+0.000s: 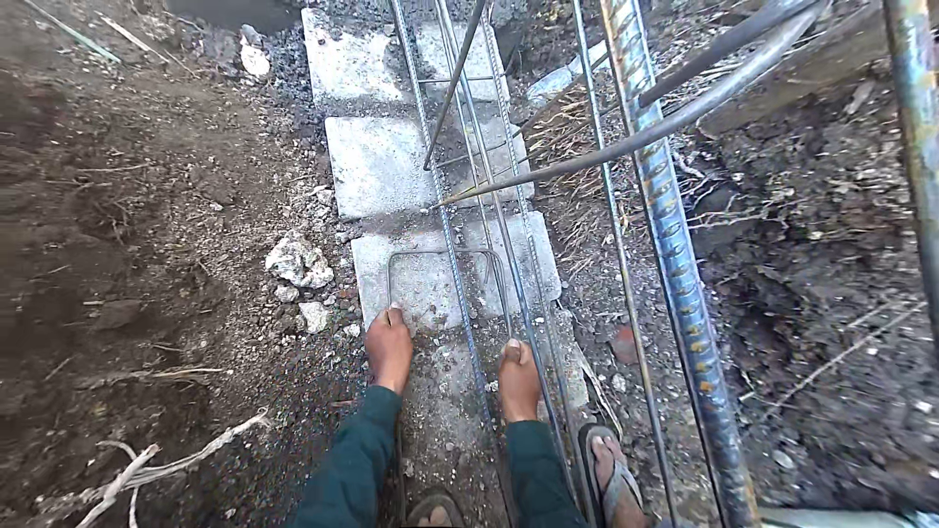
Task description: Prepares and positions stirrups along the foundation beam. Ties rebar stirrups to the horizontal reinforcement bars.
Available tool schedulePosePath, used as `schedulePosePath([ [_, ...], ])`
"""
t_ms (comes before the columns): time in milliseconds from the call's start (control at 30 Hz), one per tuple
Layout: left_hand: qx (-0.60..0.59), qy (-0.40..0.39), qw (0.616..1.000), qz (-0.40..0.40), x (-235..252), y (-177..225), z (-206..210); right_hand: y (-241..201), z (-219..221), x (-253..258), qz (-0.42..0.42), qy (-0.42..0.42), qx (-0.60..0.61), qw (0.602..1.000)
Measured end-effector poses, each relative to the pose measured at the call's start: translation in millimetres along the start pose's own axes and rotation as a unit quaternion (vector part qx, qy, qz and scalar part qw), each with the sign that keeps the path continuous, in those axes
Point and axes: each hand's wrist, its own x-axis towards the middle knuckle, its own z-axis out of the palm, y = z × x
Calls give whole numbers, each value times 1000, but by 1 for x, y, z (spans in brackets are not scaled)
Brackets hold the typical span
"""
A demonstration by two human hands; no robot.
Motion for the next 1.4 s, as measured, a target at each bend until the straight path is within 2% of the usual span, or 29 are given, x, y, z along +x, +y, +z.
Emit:
schedulePosePath([
  [133,-36,7,999,-36,-1,0,-2,-3,0,4,53,23,-34,998],
  [300,-34,-43,998,-30,6,11,3,-1,5,2,67,76,-52,994],
  [500,-65,-116,991,-29,11,33,44,2,-9,3,89,110,0,990],
  [733,-48,-41,998,-9,-3,29,41,-19,-30,-22,45,106,23,993],
  [933,-83,-90,992,-27,0,32,52,-15,-33,-12,79,123,-5,989],
  [1000,-34,-116,993,15,-9,33,46,-21,-32,-14,101,108,-26,989],
  [1067,65,-160,983,63,-22,46,44,-13,-32,-11,129,111,-10,985],
  [1133,97,-206,972,65,-22,57,49,2,-33,-10,147,129,4,981],
  [1200,13,-236,970,64,-14,50,57,1,-40,-13,133,155,37,978],
  [1300,-135,-242,960,52,-14,21,58,6,-45,-9,116,197,158,961],
  [1400,-130,-252,958,52,-31,14,50,24,-47,-8,128,230,229,937],
])
